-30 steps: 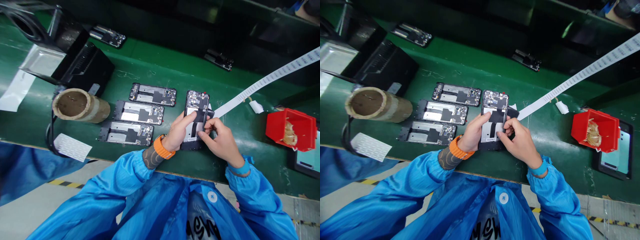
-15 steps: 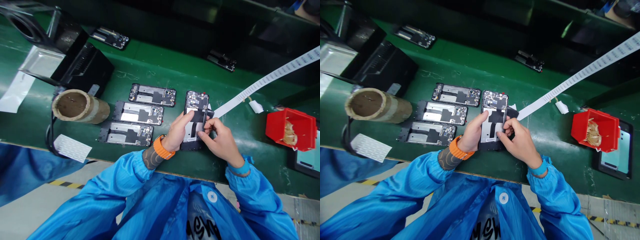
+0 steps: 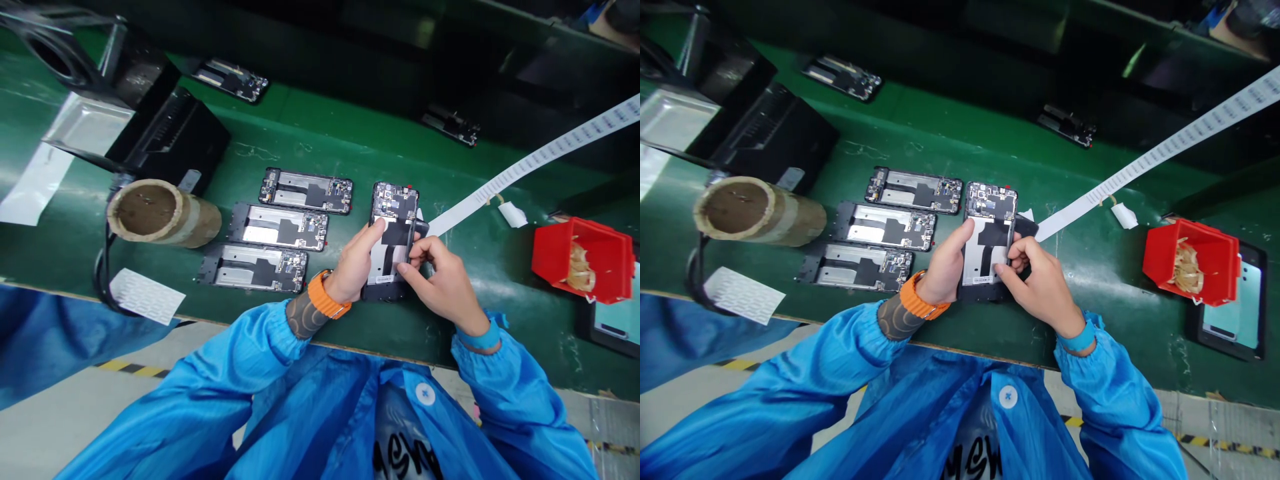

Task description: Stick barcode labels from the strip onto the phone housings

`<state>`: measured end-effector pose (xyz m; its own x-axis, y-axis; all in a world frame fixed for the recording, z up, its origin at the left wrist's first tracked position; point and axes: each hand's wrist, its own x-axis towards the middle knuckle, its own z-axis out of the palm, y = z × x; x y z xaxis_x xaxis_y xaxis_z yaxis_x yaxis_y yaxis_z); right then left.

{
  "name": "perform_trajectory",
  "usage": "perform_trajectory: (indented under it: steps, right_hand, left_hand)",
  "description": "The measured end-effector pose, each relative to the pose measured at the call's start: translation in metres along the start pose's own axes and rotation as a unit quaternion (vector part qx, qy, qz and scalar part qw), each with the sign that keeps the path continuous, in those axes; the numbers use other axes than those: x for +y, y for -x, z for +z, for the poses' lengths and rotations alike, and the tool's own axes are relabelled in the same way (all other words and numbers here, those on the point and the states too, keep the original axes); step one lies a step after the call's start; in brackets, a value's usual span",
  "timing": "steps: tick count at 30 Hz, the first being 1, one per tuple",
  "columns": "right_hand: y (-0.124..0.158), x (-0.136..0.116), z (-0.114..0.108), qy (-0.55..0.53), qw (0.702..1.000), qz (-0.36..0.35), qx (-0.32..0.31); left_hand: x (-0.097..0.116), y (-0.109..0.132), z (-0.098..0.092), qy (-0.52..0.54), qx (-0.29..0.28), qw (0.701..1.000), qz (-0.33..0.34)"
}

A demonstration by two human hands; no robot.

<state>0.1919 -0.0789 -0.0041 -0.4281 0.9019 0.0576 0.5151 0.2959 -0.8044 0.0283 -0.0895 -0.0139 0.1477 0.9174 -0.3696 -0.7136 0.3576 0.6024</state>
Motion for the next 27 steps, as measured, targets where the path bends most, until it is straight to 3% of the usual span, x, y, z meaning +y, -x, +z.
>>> perform_trajectory:
  steps: [5,8,11,13,19,25,27]
  right_hand:
    - [0.001,0.0,0.0,-0.022,0.999,-0.017,0.022]
    - [-0.001,0.009,-0.005,-0.017,0.993,-0.015,0.118]
    - [-0.008,0.027,-0.017,0.039,0.973,0.009,0.227]
    - [-0.013,0.04,-0.025,0.093,0.963,0.02,0.253]
    - [-0.019,0.065,-0.033,0.22,0.95,-0.005,0.221]
    - [-0.028,0.098,-0.037,0.306,0.939,0.041,0.152]
    - [-0.038,0.111,-0.044,0.321,0.933,0.046,0.158]
  left_hand:
    - [0.004,-0.001,-0.003,0.014,-0.008,0.999,-0.036]
    - [0.012,-0.001,-0.004,0.031,-0.026,0.997,-0.063]
    - [0.019,-0.002,-0.005,0.034,-0.019,0.999,-0.033]
    - [0.022,-0.002,-0.004,0.032,-0.009,0.999,-0.014]
    - [0.024,0.0,-0.001,0.005,0.013,1.0,-0.017]
    - [0.024,0.001,0.001,-0.034,0.025,0.999,-0.015]
    - [0.023,0.001,0.001,-0.045,0.029,0.998,-0.023]
